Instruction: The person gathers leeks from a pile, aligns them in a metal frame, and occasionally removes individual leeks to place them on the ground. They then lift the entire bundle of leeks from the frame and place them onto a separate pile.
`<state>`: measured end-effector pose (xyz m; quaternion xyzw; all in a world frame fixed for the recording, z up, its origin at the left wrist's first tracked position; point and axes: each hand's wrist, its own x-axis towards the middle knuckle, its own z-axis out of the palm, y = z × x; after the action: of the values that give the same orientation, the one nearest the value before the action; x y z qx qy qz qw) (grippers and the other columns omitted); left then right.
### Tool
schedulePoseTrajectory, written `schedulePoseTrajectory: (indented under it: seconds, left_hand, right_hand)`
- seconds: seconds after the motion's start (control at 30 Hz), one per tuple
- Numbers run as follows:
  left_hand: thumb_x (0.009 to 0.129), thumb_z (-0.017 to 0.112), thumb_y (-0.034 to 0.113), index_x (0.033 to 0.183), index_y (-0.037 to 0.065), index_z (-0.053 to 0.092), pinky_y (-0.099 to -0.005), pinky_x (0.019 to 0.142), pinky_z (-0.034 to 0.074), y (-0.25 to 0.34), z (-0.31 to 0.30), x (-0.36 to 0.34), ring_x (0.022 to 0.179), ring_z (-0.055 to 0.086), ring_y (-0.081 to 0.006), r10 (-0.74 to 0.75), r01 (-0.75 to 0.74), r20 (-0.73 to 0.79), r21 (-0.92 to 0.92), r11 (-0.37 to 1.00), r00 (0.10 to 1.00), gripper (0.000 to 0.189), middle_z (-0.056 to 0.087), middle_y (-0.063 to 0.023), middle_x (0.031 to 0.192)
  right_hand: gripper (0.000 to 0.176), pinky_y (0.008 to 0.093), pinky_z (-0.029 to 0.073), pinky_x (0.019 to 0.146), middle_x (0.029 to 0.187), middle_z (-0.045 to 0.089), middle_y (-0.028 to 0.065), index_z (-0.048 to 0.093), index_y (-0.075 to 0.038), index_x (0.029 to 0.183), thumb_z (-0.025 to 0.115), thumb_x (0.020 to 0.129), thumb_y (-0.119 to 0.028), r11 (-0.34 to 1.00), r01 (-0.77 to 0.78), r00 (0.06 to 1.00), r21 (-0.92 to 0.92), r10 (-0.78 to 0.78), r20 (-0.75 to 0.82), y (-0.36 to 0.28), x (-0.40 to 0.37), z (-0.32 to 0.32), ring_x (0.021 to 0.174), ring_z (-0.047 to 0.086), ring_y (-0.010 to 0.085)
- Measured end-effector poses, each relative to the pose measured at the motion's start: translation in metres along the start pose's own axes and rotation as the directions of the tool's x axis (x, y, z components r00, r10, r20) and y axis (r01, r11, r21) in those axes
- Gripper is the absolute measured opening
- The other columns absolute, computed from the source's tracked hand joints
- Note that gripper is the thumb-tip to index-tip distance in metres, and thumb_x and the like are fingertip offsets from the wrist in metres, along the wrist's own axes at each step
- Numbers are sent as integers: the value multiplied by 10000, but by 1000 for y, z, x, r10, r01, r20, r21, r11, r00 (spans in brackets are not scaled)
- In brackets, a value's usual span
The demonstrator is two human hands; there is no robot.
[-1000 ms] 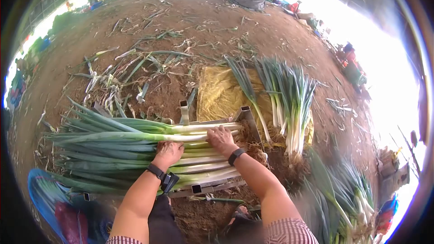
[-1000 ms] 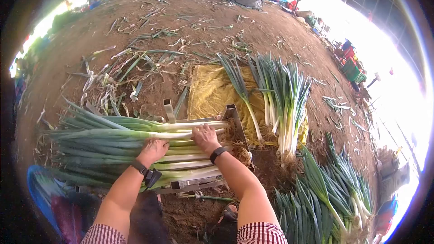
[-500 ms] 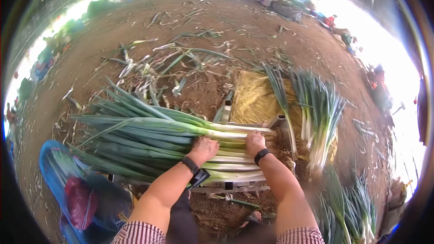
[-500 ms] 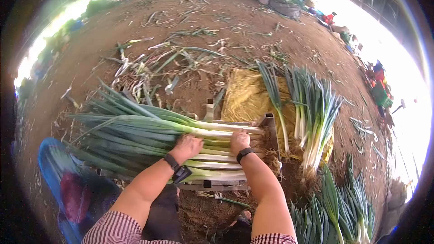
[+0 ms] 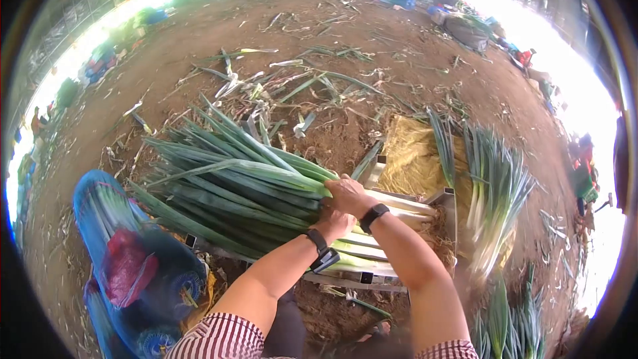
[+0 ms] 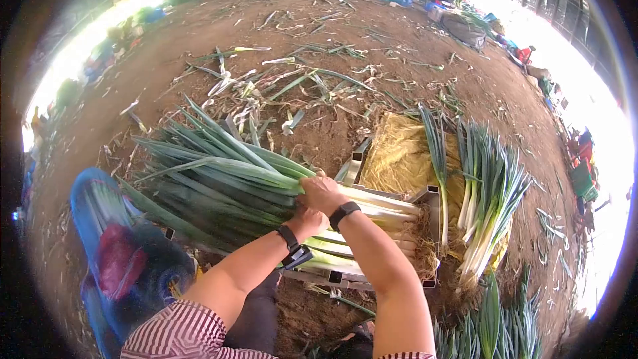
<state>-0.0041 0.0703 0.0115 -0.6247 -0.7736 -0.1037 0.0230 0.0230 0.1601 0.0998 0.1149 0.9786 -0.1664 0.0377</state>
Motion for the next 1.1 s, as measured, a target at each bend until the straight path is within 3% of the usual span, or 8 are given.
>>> schedulePoseTrajectory:
  seconds: [0.1,0.23,0.4,0.7,0.8,0.9,1.0,1.1]
  left_hand:
    - [826,573,310,1165,85,610,-521,934,372,-7,11,2,1073,559,-345,9,1,130,-78,997,991,409,629,-162,1107]
    - [848,543,336,1010,93,667,-529,894,331,4,-9,-2,968,562,-331,75,-36,-205,188,982,976,317,648,-154,979]
    - [864,547,345,989,144,680,-488,836,350,15,-34,-5,885,556,-293,-29,22,62,119,993,998,272,630,-135,903]
    - [888,480,251,1242,117,479,-502,935,341,14,-1,3,1160,472,-325,-103,81,-156,-141,987,982,379,524,-126,1258]
    - [877,483,245,1131,101,575,-471,887,367,10,10,-1,1095,523,-303,-77,27,-310,-162,986,948,306,602,-129,1128]
    - [855,501,239,949,98,658,-440,823,386,17,-42,3,980,583,-277,-64,45,291,73,996,955,231,657,-116,918]
    - [791,559,211,695,159,712,-413,709,416,13,-20,-2,738,627,-203,36,-25,-93,113,993,995,189,667,-45,666]
    - [854,524,263,797,154,714,-415,731,421,4,-10,10,816,642,-227,-13,13,2,22,1000,1000,226,689,-61,823]
  right_hand:
    - [287,425,469,834,917,639,113,585,-75,908,697,768,-299,997,77,986,-5,-77,-150,6,2,4,986,563,325]
    - [258,421,463,813,879,624,98,576,-77,871,697,771,-283,991,129,923,36,-107,-371,11,-11,-8,924,553,328]
    - [247,419,460,799,879,619,99,580,-79,880,688,782,-280,997,33,909,70,-1,-416,14,-8,-23,920,545,331]
    - [185,392,491,843,1120,596,109,611,-103,934,652,777,-191,990,-128,979,-64,116,-169,9,13,24,1019,563,333]
    - [194,396,492,844,1121,596,126,609,-101,942,642,755,-142,978,-193,977,-80,184,-103,7,22,23,1043,577,326]
    - [202,404,506,816,1041,627,137,614,-111,946,641,748,-135,976,-24,985,218,60,-161,17,7,7,997,613,311]
    - [245,412,509,766,923,644,112,605,-116,933,710,733,-208,994,-62,987,93,75,-140,38,18,31,916,627,299]
    - [288,393,521,738,950,677,90,639,-164,970,715,707,-253,984,-173,985,-38,172,-25,28,22,19,941,644,274]
